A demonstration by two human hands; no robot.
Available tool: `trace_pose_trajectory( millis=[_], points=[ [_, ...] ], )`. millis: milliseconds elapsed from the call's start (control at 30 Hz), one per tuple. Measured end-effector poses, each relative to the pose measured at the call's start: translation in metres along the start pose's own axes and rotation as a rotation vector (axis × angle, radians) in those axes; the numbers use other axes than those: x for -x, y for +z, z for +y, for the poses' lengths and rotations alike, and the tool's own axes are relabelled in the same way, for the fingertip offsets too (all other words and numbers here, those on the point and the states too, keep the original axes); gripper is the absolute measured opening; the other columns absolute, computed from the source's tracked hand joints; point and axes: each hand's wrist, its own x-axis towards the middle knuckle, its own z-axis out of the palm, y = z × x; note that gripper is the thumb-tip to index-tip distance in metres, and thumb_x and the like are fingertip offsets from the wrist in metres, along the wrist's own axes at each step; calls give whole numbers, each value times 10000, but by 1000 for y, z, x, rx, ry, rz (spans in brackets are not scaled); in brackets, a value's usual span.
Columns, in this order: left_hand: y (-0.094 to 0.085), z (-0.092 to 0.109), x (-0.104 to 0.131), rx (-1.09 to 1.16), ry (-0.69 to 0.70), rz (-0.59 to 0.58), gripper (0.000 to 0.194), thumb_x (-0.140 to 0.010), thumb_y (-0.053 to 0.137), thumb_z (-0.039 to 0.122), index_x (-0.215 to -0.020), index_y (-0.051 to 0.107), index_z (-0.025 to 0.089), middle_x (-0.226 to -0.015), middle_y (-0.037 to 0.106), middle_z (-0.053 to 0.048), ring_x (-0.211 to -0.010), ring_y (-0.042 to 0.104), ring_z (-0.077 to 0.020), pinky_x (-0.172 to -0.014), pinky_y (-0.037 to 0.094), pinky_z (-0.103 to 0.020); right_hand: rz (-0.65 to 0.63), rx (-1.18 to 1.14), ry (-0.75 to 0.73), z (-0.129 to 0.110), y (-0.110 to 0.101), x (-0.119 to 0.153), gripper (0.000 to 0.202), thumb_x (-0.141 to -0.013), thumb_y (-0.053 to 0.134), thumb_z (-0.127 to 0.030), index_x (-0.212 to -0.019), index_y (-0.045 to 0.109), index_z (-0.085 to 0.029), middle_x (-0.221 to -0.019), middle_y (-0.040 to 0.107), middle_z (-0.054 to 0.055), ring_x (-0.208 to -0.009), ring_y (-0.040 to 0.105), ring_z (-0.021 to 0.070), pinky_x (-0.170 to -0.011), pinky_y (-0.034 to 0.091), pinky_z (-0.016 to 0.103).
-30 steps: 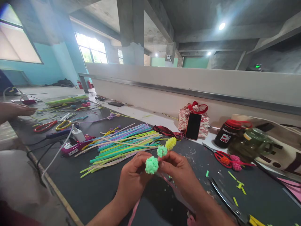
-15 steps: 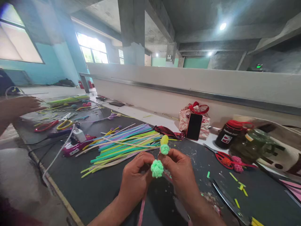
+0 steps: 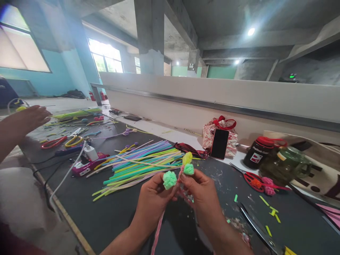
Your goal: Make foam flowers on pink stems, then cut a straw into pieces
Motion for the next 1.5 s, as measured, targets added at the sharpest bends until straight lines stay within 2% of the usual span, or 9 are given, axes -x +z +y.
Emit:
trace_pose_trajectory(
  millis=[167,367,533,633,833,1067,1233,1400,1500],
  points=[
    [-1,-3,0,29,-32,15,155,-625,649,257,-682,552,151,-592,557,14,-547,493,-103,-514,426,-205,-33,-20,-11,-3,5,1,94,-686,663,-255,-745,652,-183,-632,586,-29,-551,499,76,-508,394,175],
    [-5,3,2,-121,109,-8,75,-623,634,176,-645,571,143,-573,525,30,-524,429,-68,-503,364,-167,27,87,-35,-4,5,1,95,-653,684,-238,-663,618,-170,-522,519,-65,-461,396,39,-431,311,144],
    [-2,6,3,49,-30,-105,145,-603,656,201,-700,565,140,-622,544,16,-548,456,-80,-512,392,-182,-1,78,-26,-3,-2,1,53,-689,642,-216,-717,618,-178,-569,513,-57,-505,391,59,-476,331,172],
    [0,4,1,65,-58,-82,175,-586,677,217,-678,553,135,-619,549,7,-555,474,-90,-503,400,-187,-29,143,-51,-2,-4,1,72,-707,628,-223,-758,624,-174,-587,516,-49,-514,385,65,-467,318,174],
    [2,8,1,147,-125,-98,196,-678,605,270,-805,565,126,-666,586,-28,-593,534,-124,-510,452,-222,-118,120,-34,-6,2,5,124,-753,588,-289,-818,613,-187,-659,543,-29,-549,420,77,-504,361,187],
    [0,8,2,315,-257,-128,204,-683,593,244,-860,576,142,-659,561,-2,-548,524,-91,-473,453,-190,-92,109,-39,-15,11,12,242,-707,627,-335,-885,638,-170,-662,578,2,-601,488,122,-546,408,221],
    [0,8,2,370,-345,-78,177,-652,618,246,-786,597,132,-605,548,5,-496,501,-73,-424,416,-161,-105,66,-21,-10,6,6,189,-691,647,-328,-817,638,-187,-656,599,-7,-584,510,121,-540,421,215],
    [3,8,2,448,-447,-144,149,-674,589,268,-684,577,119,-501,510,13,-408,456,-60,-383,386,-158,-207,27,34,-6,-1,3,196,-681,650,-346,-764,605,-175,-546,572,-19,-436,494,110,-435,413,228],
    [5,6,3,499,-484,-173,155,-698,555,259,-638,559,116,-466,485,16,-385,430,-50,-372,366,-146,-226,1,39,-8,-2,6,157,-726,609,-324,-781,574,-181,-548,562,-24,-442,508,116,-445,419,242]
  ],
)
